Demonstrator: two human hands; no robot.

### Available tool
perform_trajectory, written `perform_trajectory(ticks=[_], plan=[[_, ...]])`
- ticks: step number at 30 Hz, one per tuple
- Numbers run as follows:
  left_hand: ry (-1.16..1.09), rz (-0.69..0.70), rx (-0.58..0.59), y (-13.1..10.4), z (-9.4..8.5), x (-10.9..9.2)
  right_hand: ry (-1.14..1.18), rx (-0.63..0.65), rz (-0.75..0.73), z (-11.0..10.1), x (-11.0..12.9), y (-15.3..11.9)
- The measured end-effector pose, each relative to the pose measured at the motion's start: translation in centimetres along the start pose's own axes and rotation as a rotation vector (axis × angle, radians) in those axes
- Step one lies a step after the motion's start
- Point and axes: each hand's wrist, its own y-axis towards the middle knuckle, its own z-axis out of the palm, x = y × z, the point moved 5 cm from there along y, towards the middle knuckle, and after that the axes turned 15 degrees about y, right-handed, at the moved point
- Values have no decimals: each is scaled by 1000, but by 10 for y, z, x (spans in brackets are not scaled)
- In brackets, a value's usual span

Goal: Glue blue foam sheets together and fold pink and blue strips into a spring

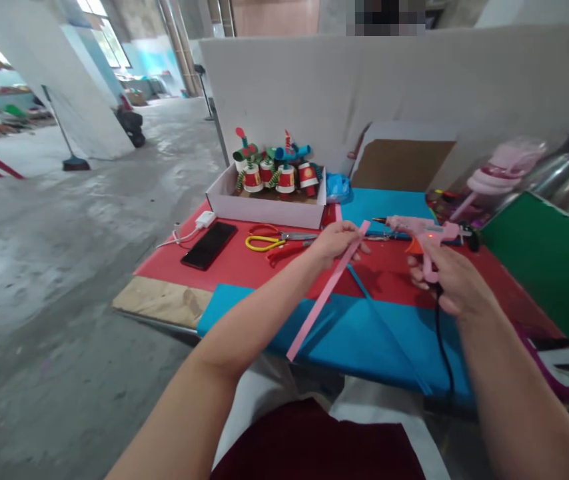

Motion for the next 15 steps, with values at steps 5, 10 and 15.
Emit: perform_trajectory(ticks=[5,10,15], plan=[[72,140,-51,-18,-59,-40,-94,99,-44,-4,14,-7],[117,154,-122,-30,-93,-57,-149,162,-28,-12,15,-5],[58,167,-69,-22,-59,-35,-140,176,-47,-6,19,-9]])
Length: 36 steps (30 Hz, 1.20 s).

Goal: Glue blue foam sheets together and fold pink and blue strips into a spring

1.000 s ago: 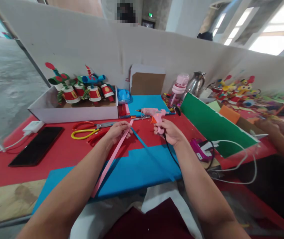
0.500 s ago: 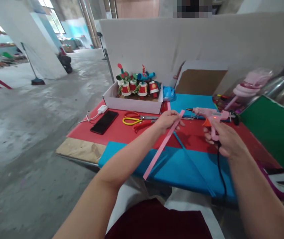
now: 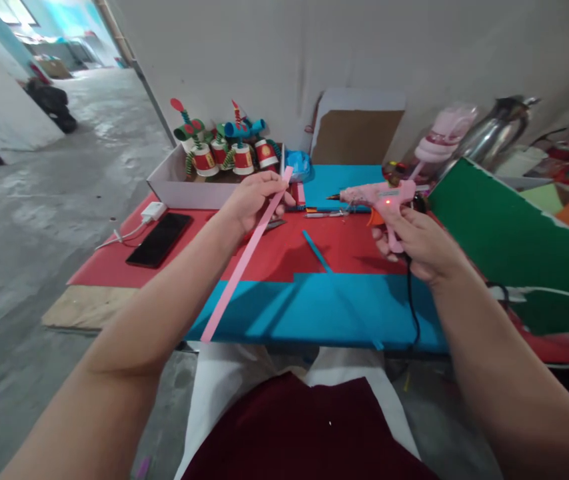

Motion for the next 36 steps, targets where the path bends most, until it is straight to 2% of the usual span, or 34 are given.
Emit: perform_trajectory(ticks=[3,5,8,10,12,17,20,24,32,36], plan=[[-70,12,47,4,27,24,5,12,-3,1,15,-7],[-102,-9,70,6,39,44,-10,26,-23,-1,29,-13],[-134,-65,111,4,46,69,-38,53,-61,-7,44,-20],[-143,-93,126,1,46,79,-45,66,-65,-10,42,-20],[-143,-121,128,-1,44,83,-41,67,-31,-9,28,-15],[-104,-225,136,-1,44,89,-59,62,102,2,-33,4],[-94,-268,125,-1,45,91,-110,48,109,7,-53,9],[-102,-307,133,-2,50,92,-194,7,84,8,-55,11],[-70,-356,151,-4,57,95,-224,61,57,13,-55,13],[-50,-384,140,-3,55,98,-252,8,32,11,-55,12]])
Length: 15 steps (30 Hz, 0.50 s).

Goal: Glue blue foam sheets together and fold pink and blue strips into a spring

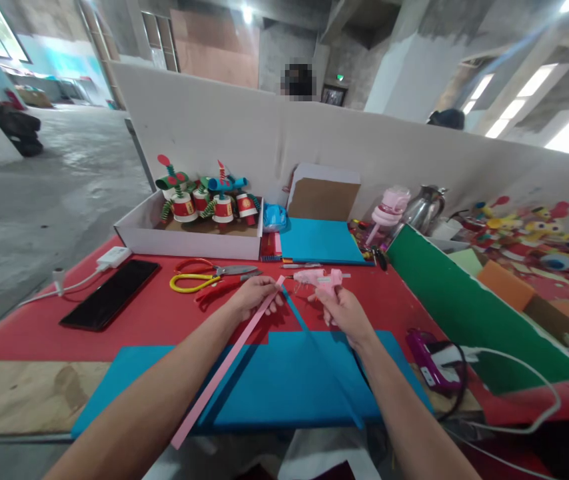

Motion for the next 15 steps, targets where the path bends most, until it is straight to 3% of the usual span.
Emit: perform_trajectory(ticks=[15], plan=[[35,-16,53,4,0,3,-245,-14,-115,1,-3,-3]])
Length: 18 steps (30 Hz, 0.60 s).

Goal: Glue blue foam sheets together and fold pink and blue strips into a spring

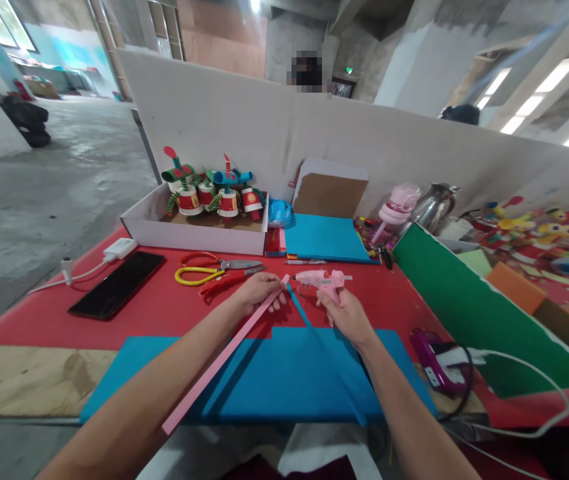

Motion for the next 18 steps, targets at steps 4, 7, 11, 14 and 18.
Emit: perform_trajectory(ticks=[4,7,11,14,18], plan=[[6,6,3,1,0,1,-67,-1,-44,0,2,0],[10,11,4,2,1,2,-100,1,-76,1,4,0],[18,16,6,1,2,2,-70,14,-118,3,6,0],[25,19,5,0,3,1,-43,36,-125,5,5,0],[34,19,0,-1,3,0,-65,14,-116,4,2,1]])
